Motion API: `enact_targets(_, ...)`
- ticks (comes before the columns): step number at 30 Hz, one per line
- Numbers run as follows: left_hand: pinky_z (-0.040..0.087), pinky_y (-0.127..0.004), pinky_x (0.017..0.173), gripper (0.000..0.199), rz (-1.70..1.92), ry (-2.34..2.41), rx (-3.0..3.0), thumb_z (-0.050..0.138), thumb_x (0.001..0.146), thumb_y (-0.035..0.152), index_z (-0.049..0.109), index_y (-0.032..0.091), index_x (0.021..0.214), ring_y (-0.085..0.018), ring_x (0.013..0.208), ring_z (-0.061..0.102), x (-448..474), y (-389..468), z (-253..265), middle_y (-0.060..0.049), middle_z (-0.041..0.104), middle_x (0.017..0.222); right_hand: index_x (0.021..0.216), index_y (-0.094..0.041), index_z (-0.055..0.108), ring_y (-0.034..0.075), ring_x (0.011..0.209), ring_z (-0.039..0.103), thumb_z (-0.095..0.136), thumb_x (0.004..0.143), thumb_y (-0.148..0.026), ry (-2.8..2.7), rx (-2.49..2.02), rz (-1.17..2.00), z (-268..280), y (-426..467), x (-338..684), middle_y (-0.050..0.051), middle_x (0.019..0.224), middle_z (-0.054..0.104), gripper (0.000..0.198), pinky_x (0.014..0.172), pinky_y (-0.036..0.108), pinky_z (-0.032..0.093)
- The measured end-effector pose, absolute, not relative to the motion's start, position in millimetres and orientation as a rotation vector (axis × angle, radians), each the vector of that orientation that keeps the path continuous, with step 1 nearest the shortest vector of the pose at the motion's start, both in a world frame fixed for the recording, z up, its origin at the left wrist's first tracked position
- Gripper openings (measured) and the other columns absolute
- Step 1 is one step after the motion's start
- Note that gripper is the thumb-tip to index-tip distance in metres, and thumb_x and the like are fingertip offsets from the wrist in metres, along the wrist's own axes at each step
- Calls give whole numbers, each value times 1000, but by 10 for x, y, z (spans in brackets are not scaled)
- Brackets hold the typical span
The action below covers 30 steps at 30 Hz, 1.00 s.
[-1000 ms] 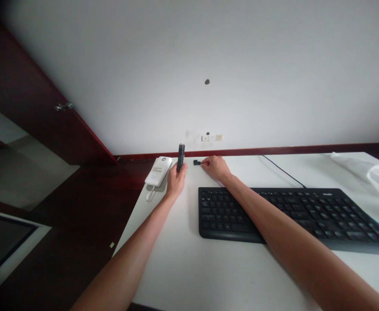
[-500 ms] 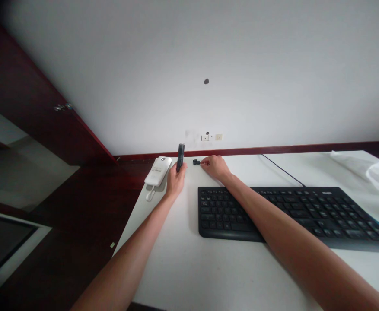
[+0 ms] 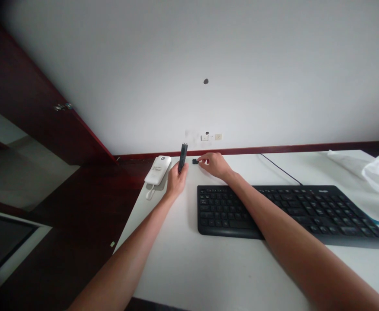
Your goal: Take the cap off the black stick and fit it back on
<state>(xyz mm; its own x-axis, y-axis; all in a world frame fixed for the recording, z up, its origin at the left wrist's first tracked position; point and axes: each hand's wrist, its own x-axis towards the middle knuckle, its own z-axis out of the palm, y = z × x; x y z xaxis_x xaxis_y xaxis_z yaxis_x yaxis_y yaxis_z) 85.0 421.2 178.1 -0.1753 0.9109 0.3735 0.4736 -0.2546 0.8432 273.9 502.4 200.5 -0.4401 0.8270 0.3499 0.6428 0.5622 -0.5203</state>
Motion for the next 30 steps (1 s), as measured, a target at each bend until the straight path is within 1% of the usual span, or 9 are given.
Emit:
enact_targets(4,37,-25,62,35,1359,1630,1794,50,101,49,67,19,98,-17,67,61,881,4145,1855,-4,68,76,115,-20,78,20,86,68,64,89,-33,-2222,-837,804,2261,4771,2667,6,105,79,33,75,30,53)
enact_targets(7,38,-25,62,30,1228,1676,1940,50,101,44,68,20,105,-19,67,64,916,4072,1939,-5,70,77,113,-19,76,21,85,67,66,91,-43,-2118,-755,990,2350,4563,2655,6,101,77,34,75,32,53)
enact_targets(10,38,-26,62,28,1114,1632,2093,52,100,41,69,19,105,-19,67,64,978,3979,2032,-5,70,75,103,-18,74,21,82,67,68,90,-47,-1999,-793,1022,2344,4385,2763,6,94,75,32,76,35,53)
enact_targets(13,38,-25,62,29,1049,1440,2185,60,94,46,68,19,102,-15,64,59,1050,3888,2105,-1,67,74,98,-18,72,23,85,68,71,88,-47,-1894,-864,1081,2322,4252,2987,7,94,75,31,78,37,54)
enact_targets(16,33,-23,60,35,978,1298,2197,64,90,51,70,19,99,-11,56,46,1093,3834,2139,5,53,62,99,-19,70,23,86,68,71,88,-43,-1749,-928,1096,2279,4182,3242,8,96,75,27,77,37,54)
enact_targets(19,27,-25,58,39,893,1261,2186,55,96,49,75,17,89,-10,53,36,1091,3831,2135,6,40,55,99,-20,67,23,92,69,65,90,-40,-1453,-948,1171,2173,4169,3420,9,105,75,22,78,37,55)
enact_targets(22,23,-26,56,48,794,1221,2158,49,99,48,79,14,81,-10,52,33,1067,3855,2115,4,43,52,97,-21,61,23,91,70,64,90,-39,-1269,-976,1240,2058,4169,3476,9,104,75,20,78,37,55)
enact_targets(27,20,-26,54,50,700,1153,2120,50,100,49,82,14,87,-9,51,32,1053,3875,2104,2,51,53,110,-21,60,22,90,70,66,88,-40,-1360,-961,1203,2018,4144,3448,8,100,75,29,76,36,54)
enact_targets(30,19,-26,54,49,690,1142,2125,51,100,49,82,13,88,-9,51,30,1060,3872,2109,3,50,53,107,-21,61,22,90,69,65,89,-40,-1405,-940,1166,2035,4131,3438,9,103,74,27,74,35,53)
